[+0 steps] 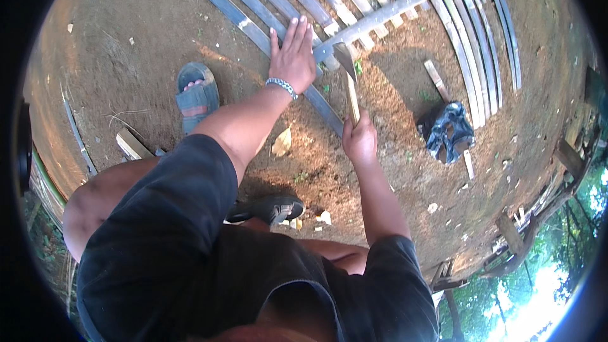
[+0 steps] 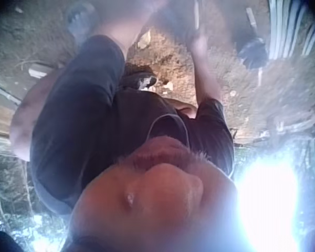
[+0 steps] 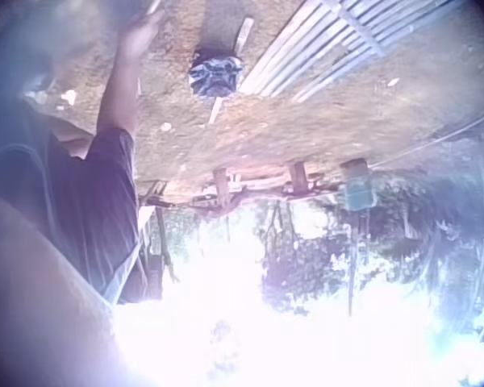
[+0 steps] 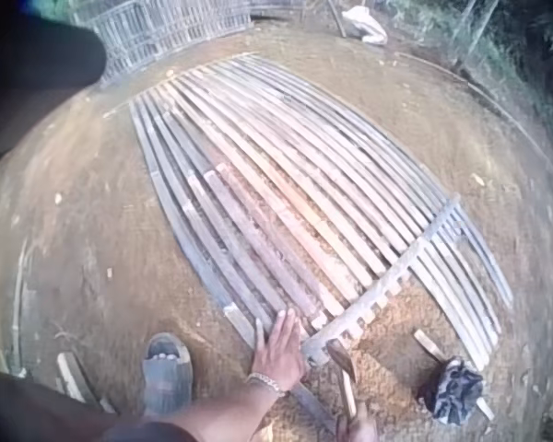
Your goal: The person assembles a bamboo structure by arranging thin bamboo strips on the ground and securing them to a frame using a hammer and nails. The person repeatedly hammers nails into the intersections of the strips and frame, adjusts the alignment of the strips, and moves around the structure to access different sections.
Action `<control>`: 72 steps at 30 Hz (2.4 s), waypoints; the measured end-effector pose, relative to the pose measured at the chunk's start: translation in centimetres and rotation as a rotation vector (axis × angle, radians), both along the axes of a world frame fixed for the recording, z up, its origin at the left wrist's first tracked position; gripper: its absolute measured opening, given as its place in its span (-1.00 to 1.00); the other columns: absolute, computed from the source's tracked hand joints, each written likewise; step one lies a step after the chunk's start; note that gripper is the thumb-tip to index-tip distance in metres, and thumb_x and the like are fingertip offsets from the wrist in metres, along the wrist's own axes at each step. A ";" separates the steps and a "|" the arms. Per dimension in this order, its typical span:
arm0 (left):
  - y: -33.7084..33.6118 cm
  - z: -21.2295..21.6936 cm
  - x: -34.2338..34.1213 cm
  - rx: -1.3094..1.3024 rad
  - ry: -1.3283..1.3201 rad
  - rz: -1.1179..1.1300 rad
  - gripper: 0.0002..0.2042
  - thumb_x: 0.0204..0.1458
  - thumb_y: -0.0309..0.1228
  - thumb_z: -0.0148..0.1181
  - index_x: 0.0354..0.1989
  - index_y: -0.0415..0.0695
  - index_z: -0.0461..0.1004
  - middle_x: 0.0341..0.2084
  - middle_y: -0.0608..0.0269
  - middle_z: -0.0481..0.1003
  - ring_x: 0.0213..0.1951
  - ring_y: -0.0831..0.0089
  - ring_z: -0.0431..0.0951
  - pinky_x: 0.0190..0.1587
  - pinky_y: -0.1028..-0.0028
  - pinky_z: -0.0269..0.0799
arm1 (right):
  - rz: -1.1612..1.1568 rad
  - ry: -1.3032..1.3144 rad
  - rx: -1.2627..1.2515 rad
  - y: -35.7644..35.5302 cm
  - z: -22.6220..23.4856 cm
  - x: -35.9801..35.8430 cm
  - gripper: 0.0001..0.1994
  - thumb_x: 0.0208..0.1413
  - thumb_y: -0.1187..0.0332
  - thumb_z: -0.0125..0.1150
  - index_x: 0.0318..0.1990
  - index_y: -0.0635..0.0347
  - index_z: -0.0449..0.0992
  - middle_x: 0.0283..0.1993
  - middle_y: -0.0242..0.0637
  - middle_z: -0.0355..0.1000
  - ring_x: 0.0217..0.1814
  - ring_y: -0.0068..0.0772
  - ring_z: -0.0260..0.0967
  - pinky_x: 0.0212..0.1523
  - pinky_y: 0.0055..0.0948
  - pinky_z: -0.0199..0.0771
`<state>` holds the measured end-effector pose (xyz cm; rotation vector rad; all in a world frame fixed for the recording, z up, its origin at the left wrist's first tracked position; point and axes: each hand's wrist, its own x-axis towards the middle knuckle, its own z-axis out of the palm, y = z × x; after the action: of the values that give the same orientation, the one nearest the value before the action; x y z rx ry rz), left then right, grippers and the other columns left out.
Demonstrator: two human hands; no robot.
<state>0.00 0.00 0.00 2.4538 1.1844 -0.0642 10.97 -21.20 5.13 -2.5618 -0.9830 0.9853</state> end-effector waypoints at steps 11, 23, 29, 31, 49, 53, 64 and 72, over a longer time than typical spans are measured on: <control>1.2 -1.3 -0.2 0.094 -0.250 0.065 -0.42 0.11 -0.47 -0.11 0.37 -0.28 0.13 0.43 0.03 0.05 0.47 0.17 -0.06 0.48 -0.01 -0.34 | -0.699 0.327 0.268 -3.9 -1.0 -3.5 -0.76 0.22 0.43 0.17 -0.02 0.27 0.35 -0.46 -0.30 0.41 -0.57 -0.54 0.37 -0.56 -0.48 0.41; -5.5 4.8 6.2 0.016 -0.931 -0.102 -0.59 0.13 -0.51 0.05 0.18 -0.32 0.37 0.20 -0.10 0.34 0.25 0.04 0.32 0.32 0.14 0.13 | -0.979 0.478 0.298 -6.1 -2.4 -1.3 -0.59 0.21 0.35 0.24 0.09 0.30 0.21 -0.45 -0.24 0.48 -0.59 -0.48 0.44 -0.60 -0.43 0.50; -16.7 9.9 23.0 -0.320 -1.174 -0.777 -0.89 0.05 -0.55 0.20 -0.27 -0.17 0.60 -0.28 0.16 0.60 -0.19 0.17 0.58 -0.07 0.30 0.47 | -0.976 0.433 0.263 -6.8 -0.5 -0.7 -0.61 0.16 0.36 0.24 0.03 0.38 0.27 -0.32 0.04 0.54 -0.44 -0.19 0.56 -0.39 -0.25 0.60; -18.5 7.3 28.5 -0.322 -0.747 -0.904 -0.84 0.11 -0.41 0.12 -0.25 -0.14 0.62 -0.25 0.09 0.60 -0.15 0.12 0.58 -0.02 0.24 0.47 | -0.928 0.373 0.230 -6.8 -1.8 -1.2 -0.60 0.14 0.36 0.25 0.03 0.39 0.27 -0.26 0.14 0.54 -0.32 -0.03 0.59 -0.26 -0.15 0.61; -21.6 4.4 32.7 -0.035 -0.061 -0.992 -0.74 0.13 -0.39 -0.04 -0.20 -0.04 0.64 -0.19 -0.05 0.60 -0.10 0.07 0.63 -0.05 0.18 0.55 | -0.941 0.332 0.300 -7.1 -3.0 -1.5 -0.57 0.05 0.30 0.31 -0.03 0.33 0.29 -0.15 0.26 0.49 -0.04 0.30 0.46 0.02 0.02 0.47; -21.1 4.1 32.6 -0.017 -0.063 -1.040 -0.76 0.13 -0.37 -0.02 -0.18 0.01 0.62 -0.23 -0.03 0.61 -0.11 0.05 0.63 -0.03 0.15 0.53 | -0.899 0.238 0.303 -6.7 -1.9 -1.5 -0.58 0.05 0.32 0.30 -0.04 0.36 0.29 -0.17 0.31 0.48 -0.05 0.33 0.46 0.01 0.04 0.47; -20.7 5.6 31.7 -0.089 -0.166 -1.014 -0.82 0.12 -0.41 0.01 -0.26 -0.13 0.56 -0.29 -0.07 0.60 -0.19 0.03 0.64 -0.13 0.13 0.55 | -0.858 0.206 0.389 -7.0 -2.7 -1.6 -0.58 0.04 0.34 0.31 -0.03 0.39 0.31 -0.21 0.25 0.51 -0.15 0.24 0.52 -0.09 -0.03 0.50; -19.5 9.9 28.1 -0.307 -0.982 -0.569 -0.88 0.00 -0.51 0.16 -0.27 -0.11 0.41 -0.39 0.13 0.46 -0.36 0.11 0.52 -0.28 0.23 0.46 | -0.970 0.422 0.387 -6.8 -3.0 -2.2 -0.57 0.07 0.31 0.29 -0.01 0.37 0.31 -0.15 0.26 0.50 -0.07 0.23 0.50 -0.05 0.01 0.48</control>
<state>28.14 -19.52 9.86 2.0106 0.0446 0.6601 8.76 -27.97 2.16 -1.9652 0.1932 0.8434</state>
